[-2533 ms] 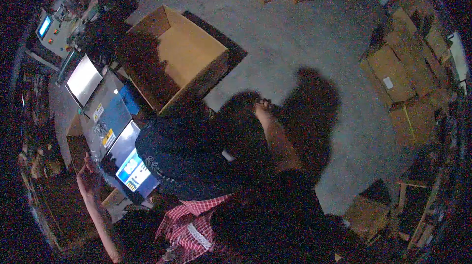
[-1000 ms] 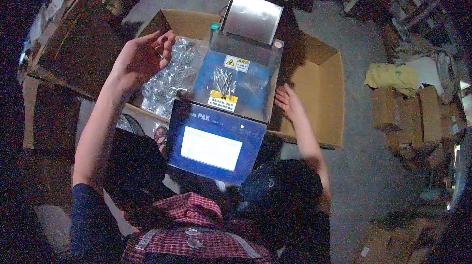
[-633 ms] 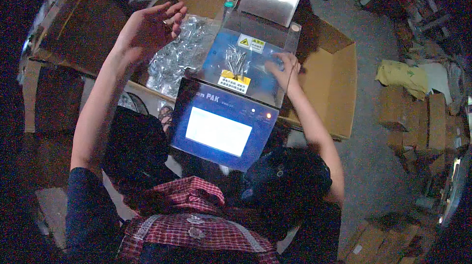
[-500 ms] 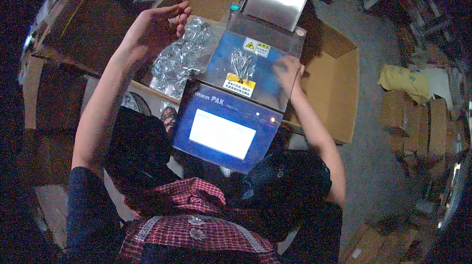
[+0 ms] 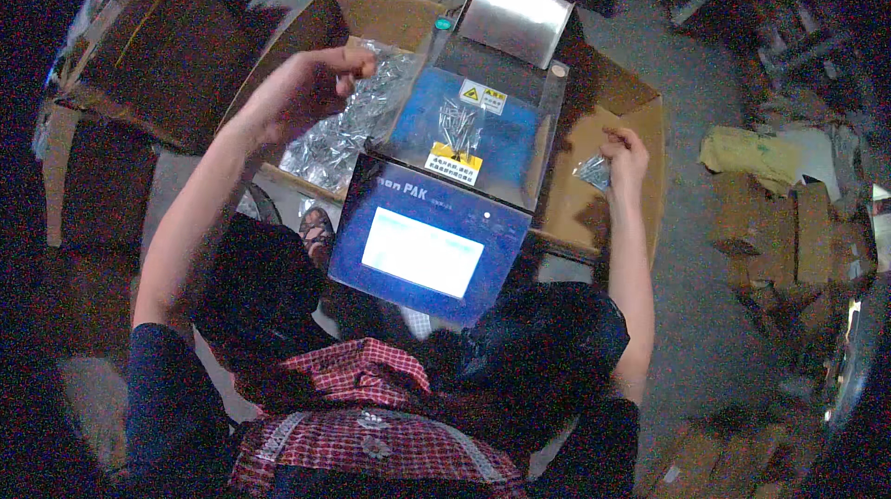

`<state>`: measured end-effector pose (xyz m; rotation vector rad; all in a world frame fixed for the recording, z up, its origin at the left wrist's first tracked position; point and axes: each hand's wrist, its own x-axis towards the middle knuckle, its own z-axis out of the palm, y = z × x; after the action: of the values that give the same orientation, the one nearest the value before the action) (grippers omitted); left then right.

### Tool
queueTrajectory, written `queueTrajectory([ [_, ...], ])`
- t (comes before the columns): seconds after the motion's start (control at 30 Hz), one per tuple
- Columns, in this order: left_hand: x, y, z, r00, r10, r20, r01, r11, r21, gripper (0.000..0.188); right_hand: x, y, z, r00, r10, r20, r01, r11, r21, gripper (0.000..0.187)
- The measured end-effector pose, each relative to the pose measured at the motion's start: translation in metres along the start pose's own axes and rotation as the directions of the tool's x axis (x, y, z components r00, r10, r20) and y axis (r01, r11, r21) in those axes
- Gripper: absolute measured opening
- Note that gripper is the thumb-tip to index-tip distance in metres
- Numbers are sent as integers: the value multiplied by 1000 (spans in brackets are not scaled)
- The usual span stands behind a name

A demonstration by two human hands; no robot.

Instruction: Weighing and packaging metal screws into small plastic bags using a counting machine.

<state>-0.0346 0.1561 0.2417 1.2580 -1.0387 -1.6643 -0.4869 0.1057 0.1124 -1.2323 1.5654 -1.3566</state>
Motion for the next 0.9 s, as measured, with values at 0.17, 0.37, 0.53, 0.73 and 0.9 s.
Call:
queueTrajectory([
  [0.17, -20, -4, 27, 989, -27, 144, 4, 987, 158, 26, -43, -114, 28, 965, -99, 242, 111, 993, -38, 32],
  [0.37, -44, 10, 44, 979, 122, 161, -137, 987, 82, 26, -23, -132, 67, 873, -354, 336, 430, 884, -186, 33],
  [0.53, -46, 22, 32, 986, 166, 35, -165, 986, -23, 26, 3, -131, 115, 714, -624, 319, 700, 654, -286, 29],
  [0.73, -29, 19, 14, 989, 147, -22, -148, 984, -104, 29, 48, -71, 135, 794, -543, 275, 601, 768, -219, 28],
  [0.9, -21, 14, -13, 987, 155, -39, -159, 952, -260, 31, 101, -28, 80, 887, -440, 138, 453, 776, -438, 34],
])
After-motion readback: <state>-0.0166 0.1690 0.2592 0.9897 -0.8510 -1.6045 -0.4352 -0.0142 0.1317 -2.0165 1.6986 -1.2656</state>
